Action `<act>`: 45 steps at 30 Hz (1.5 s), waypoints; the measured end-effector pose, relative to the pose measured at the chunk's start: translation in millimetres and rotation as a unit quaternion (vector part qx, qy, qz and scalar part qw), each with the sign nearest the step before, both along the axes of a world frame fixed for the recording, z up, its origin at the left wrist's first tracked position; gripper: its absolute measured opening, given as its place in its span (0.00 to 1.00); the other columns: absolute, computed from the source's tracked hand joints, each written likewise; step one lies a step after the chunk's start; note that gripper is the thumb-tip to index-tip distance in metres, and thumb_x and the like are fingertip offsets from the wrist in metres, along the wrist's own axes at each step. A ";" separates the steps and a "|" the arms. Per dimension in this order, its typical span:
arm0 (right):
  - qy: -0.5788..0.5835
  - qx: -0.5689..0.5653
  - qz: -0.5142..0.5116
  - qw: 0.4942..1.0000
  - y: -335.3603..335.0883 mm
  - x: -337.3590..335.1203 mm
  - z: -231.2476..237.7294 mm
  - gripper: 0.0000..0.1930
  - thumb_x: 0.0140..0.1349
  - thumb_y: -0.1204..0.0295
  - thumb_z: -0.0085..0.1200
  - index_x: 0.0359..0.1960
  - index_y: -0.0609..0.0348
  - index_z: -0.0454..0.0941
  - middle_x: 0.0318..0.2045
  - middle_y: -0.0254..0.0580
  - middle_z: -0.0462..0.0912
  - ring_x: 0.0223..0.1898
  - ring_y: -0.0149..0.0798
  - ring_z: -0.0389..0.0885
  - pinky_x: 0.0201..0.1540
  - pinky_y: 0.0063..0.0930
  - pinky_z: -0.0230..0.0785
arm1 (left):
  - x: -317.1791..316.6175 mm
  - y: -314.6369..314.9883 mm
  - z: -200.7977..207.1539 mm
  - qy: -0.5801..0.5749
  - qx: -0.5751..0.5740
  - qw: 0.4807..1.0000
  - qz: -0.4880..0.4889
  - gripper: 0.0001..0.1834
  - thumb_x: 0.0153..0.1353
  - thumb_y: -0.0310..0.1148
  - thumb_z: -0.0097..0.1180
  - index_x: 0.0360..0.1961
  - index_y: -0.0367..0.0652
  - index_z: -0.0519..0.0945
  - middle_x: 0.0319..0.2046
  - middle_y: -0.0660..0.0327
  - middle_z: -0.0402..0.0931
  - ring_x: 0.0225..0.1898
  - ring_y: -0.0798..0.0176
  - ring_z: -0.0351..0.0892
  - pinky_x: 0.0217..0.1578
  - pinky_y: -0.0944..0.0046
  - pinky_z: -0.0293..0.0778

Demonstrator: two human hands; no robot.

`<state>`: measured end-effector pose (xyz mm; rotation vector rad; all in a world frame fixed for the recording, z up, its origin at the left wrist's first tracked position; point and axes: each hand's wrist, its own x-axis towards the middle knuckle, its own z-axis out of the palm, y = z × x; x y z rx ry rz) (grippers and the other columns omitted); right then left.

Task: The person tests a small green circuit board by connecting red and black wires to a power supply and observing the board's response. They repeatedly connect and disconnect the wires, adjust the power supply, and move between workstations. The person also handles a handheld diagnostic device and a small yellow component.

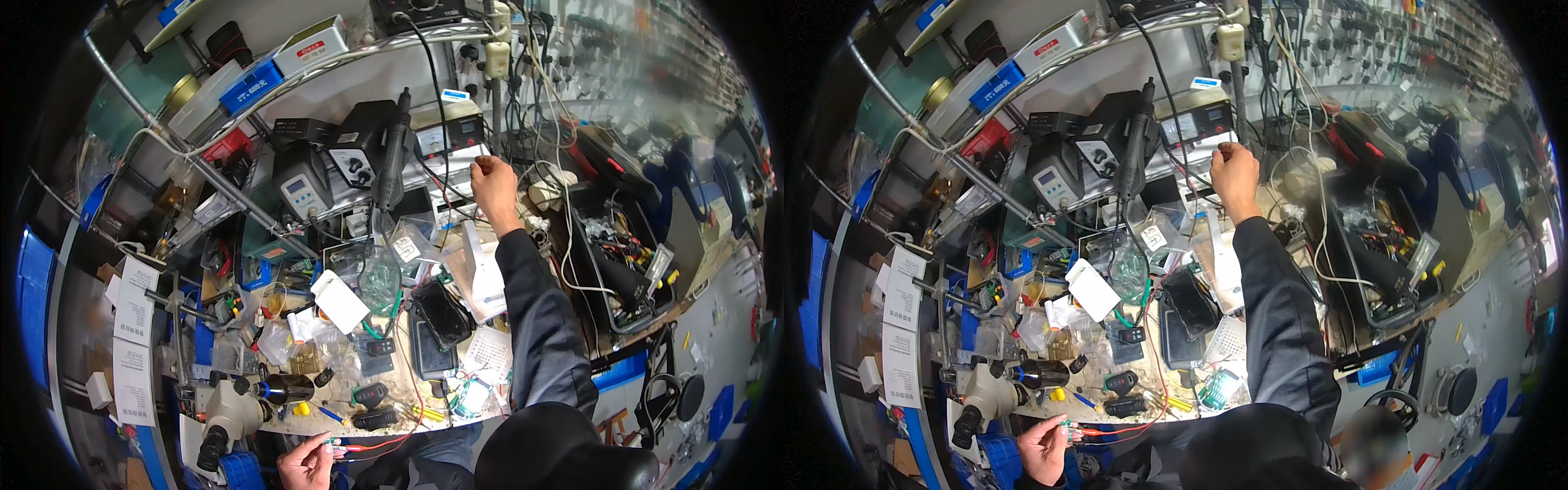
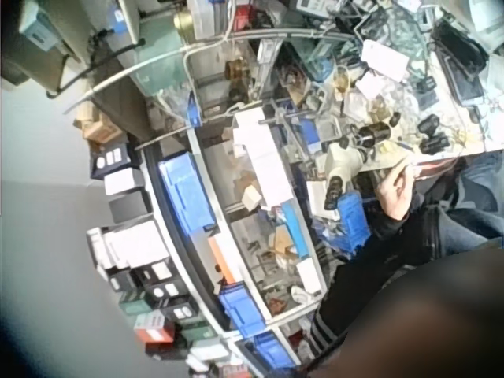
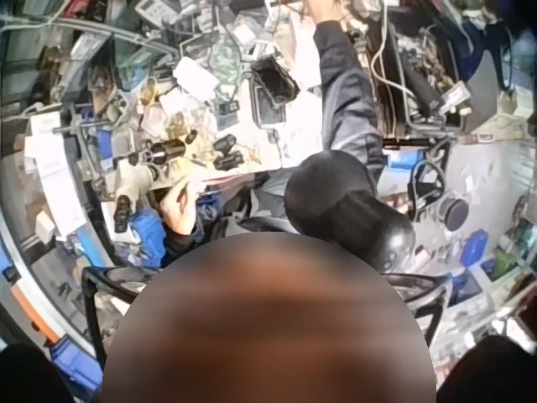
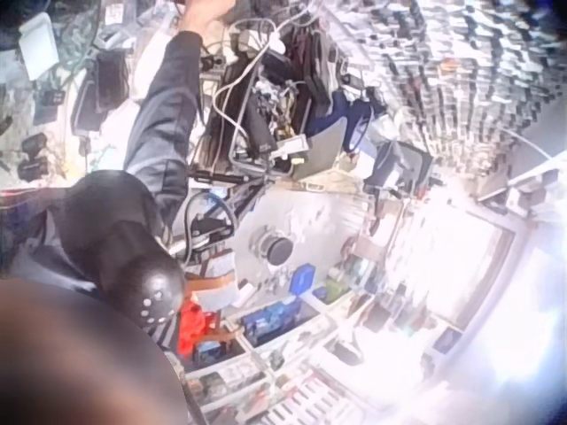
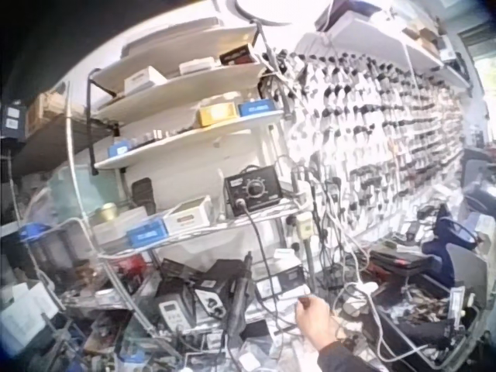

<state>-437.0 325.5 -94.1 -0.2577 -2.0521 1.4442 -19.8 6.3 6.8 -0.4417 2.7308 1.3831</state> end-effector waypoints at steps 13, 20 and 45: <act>-0.183 0.164 -0.078 0.966 -16.1 -65.9 1.3 0.12 0.55 0.58 0.57 0.33 0.51 0.84 0.34 0.48 0.84 0.39 0.52 0.82 0.41 0.42 0.73 | -6.8 35.4 9.1 0.016 -0.021 0.999 0.043 0.12 0.63 0.26 0.54 0.43 0.27 0.78 0.31 0.53 0.82 0.32 0.66 0.80 0.35 0.68 0.75; -0.168 0.151 -0.106 0.968 -22.9 -66.9 -3.0 0.14 0.52 0.56 0.57 0.33 0.48 0.85 0.32 0.47 0.84 0.37 0.51 0.83 0.40 0.41 0.74 | -15.0 42.0 9.1 0.000 -0.018 0.998 0.060 0.12 0.62 0.25 0.54 0.43 0.27 0.78 0.32 0.52 0.82 0.32 0.64 0.81 0.35 0.68 0.76; -0.096 0.158 -0.146 0.972 -26.2 -75.8 -23.4 0.16 0.54 0.52 0.52 0.31 0.46 0.85 0.28 0.47 0.83 0.33 0.53 0.82 0.34 0.45 0.72 | -16.7 36.4 4.2 0.011 -0.035 0.998 0.047 0.11 0.63 0.26 0.53 0.42 0.27 0.78 0.30 0.52 0.82 0.30 0.65 0.81 0.32 0.69 0.75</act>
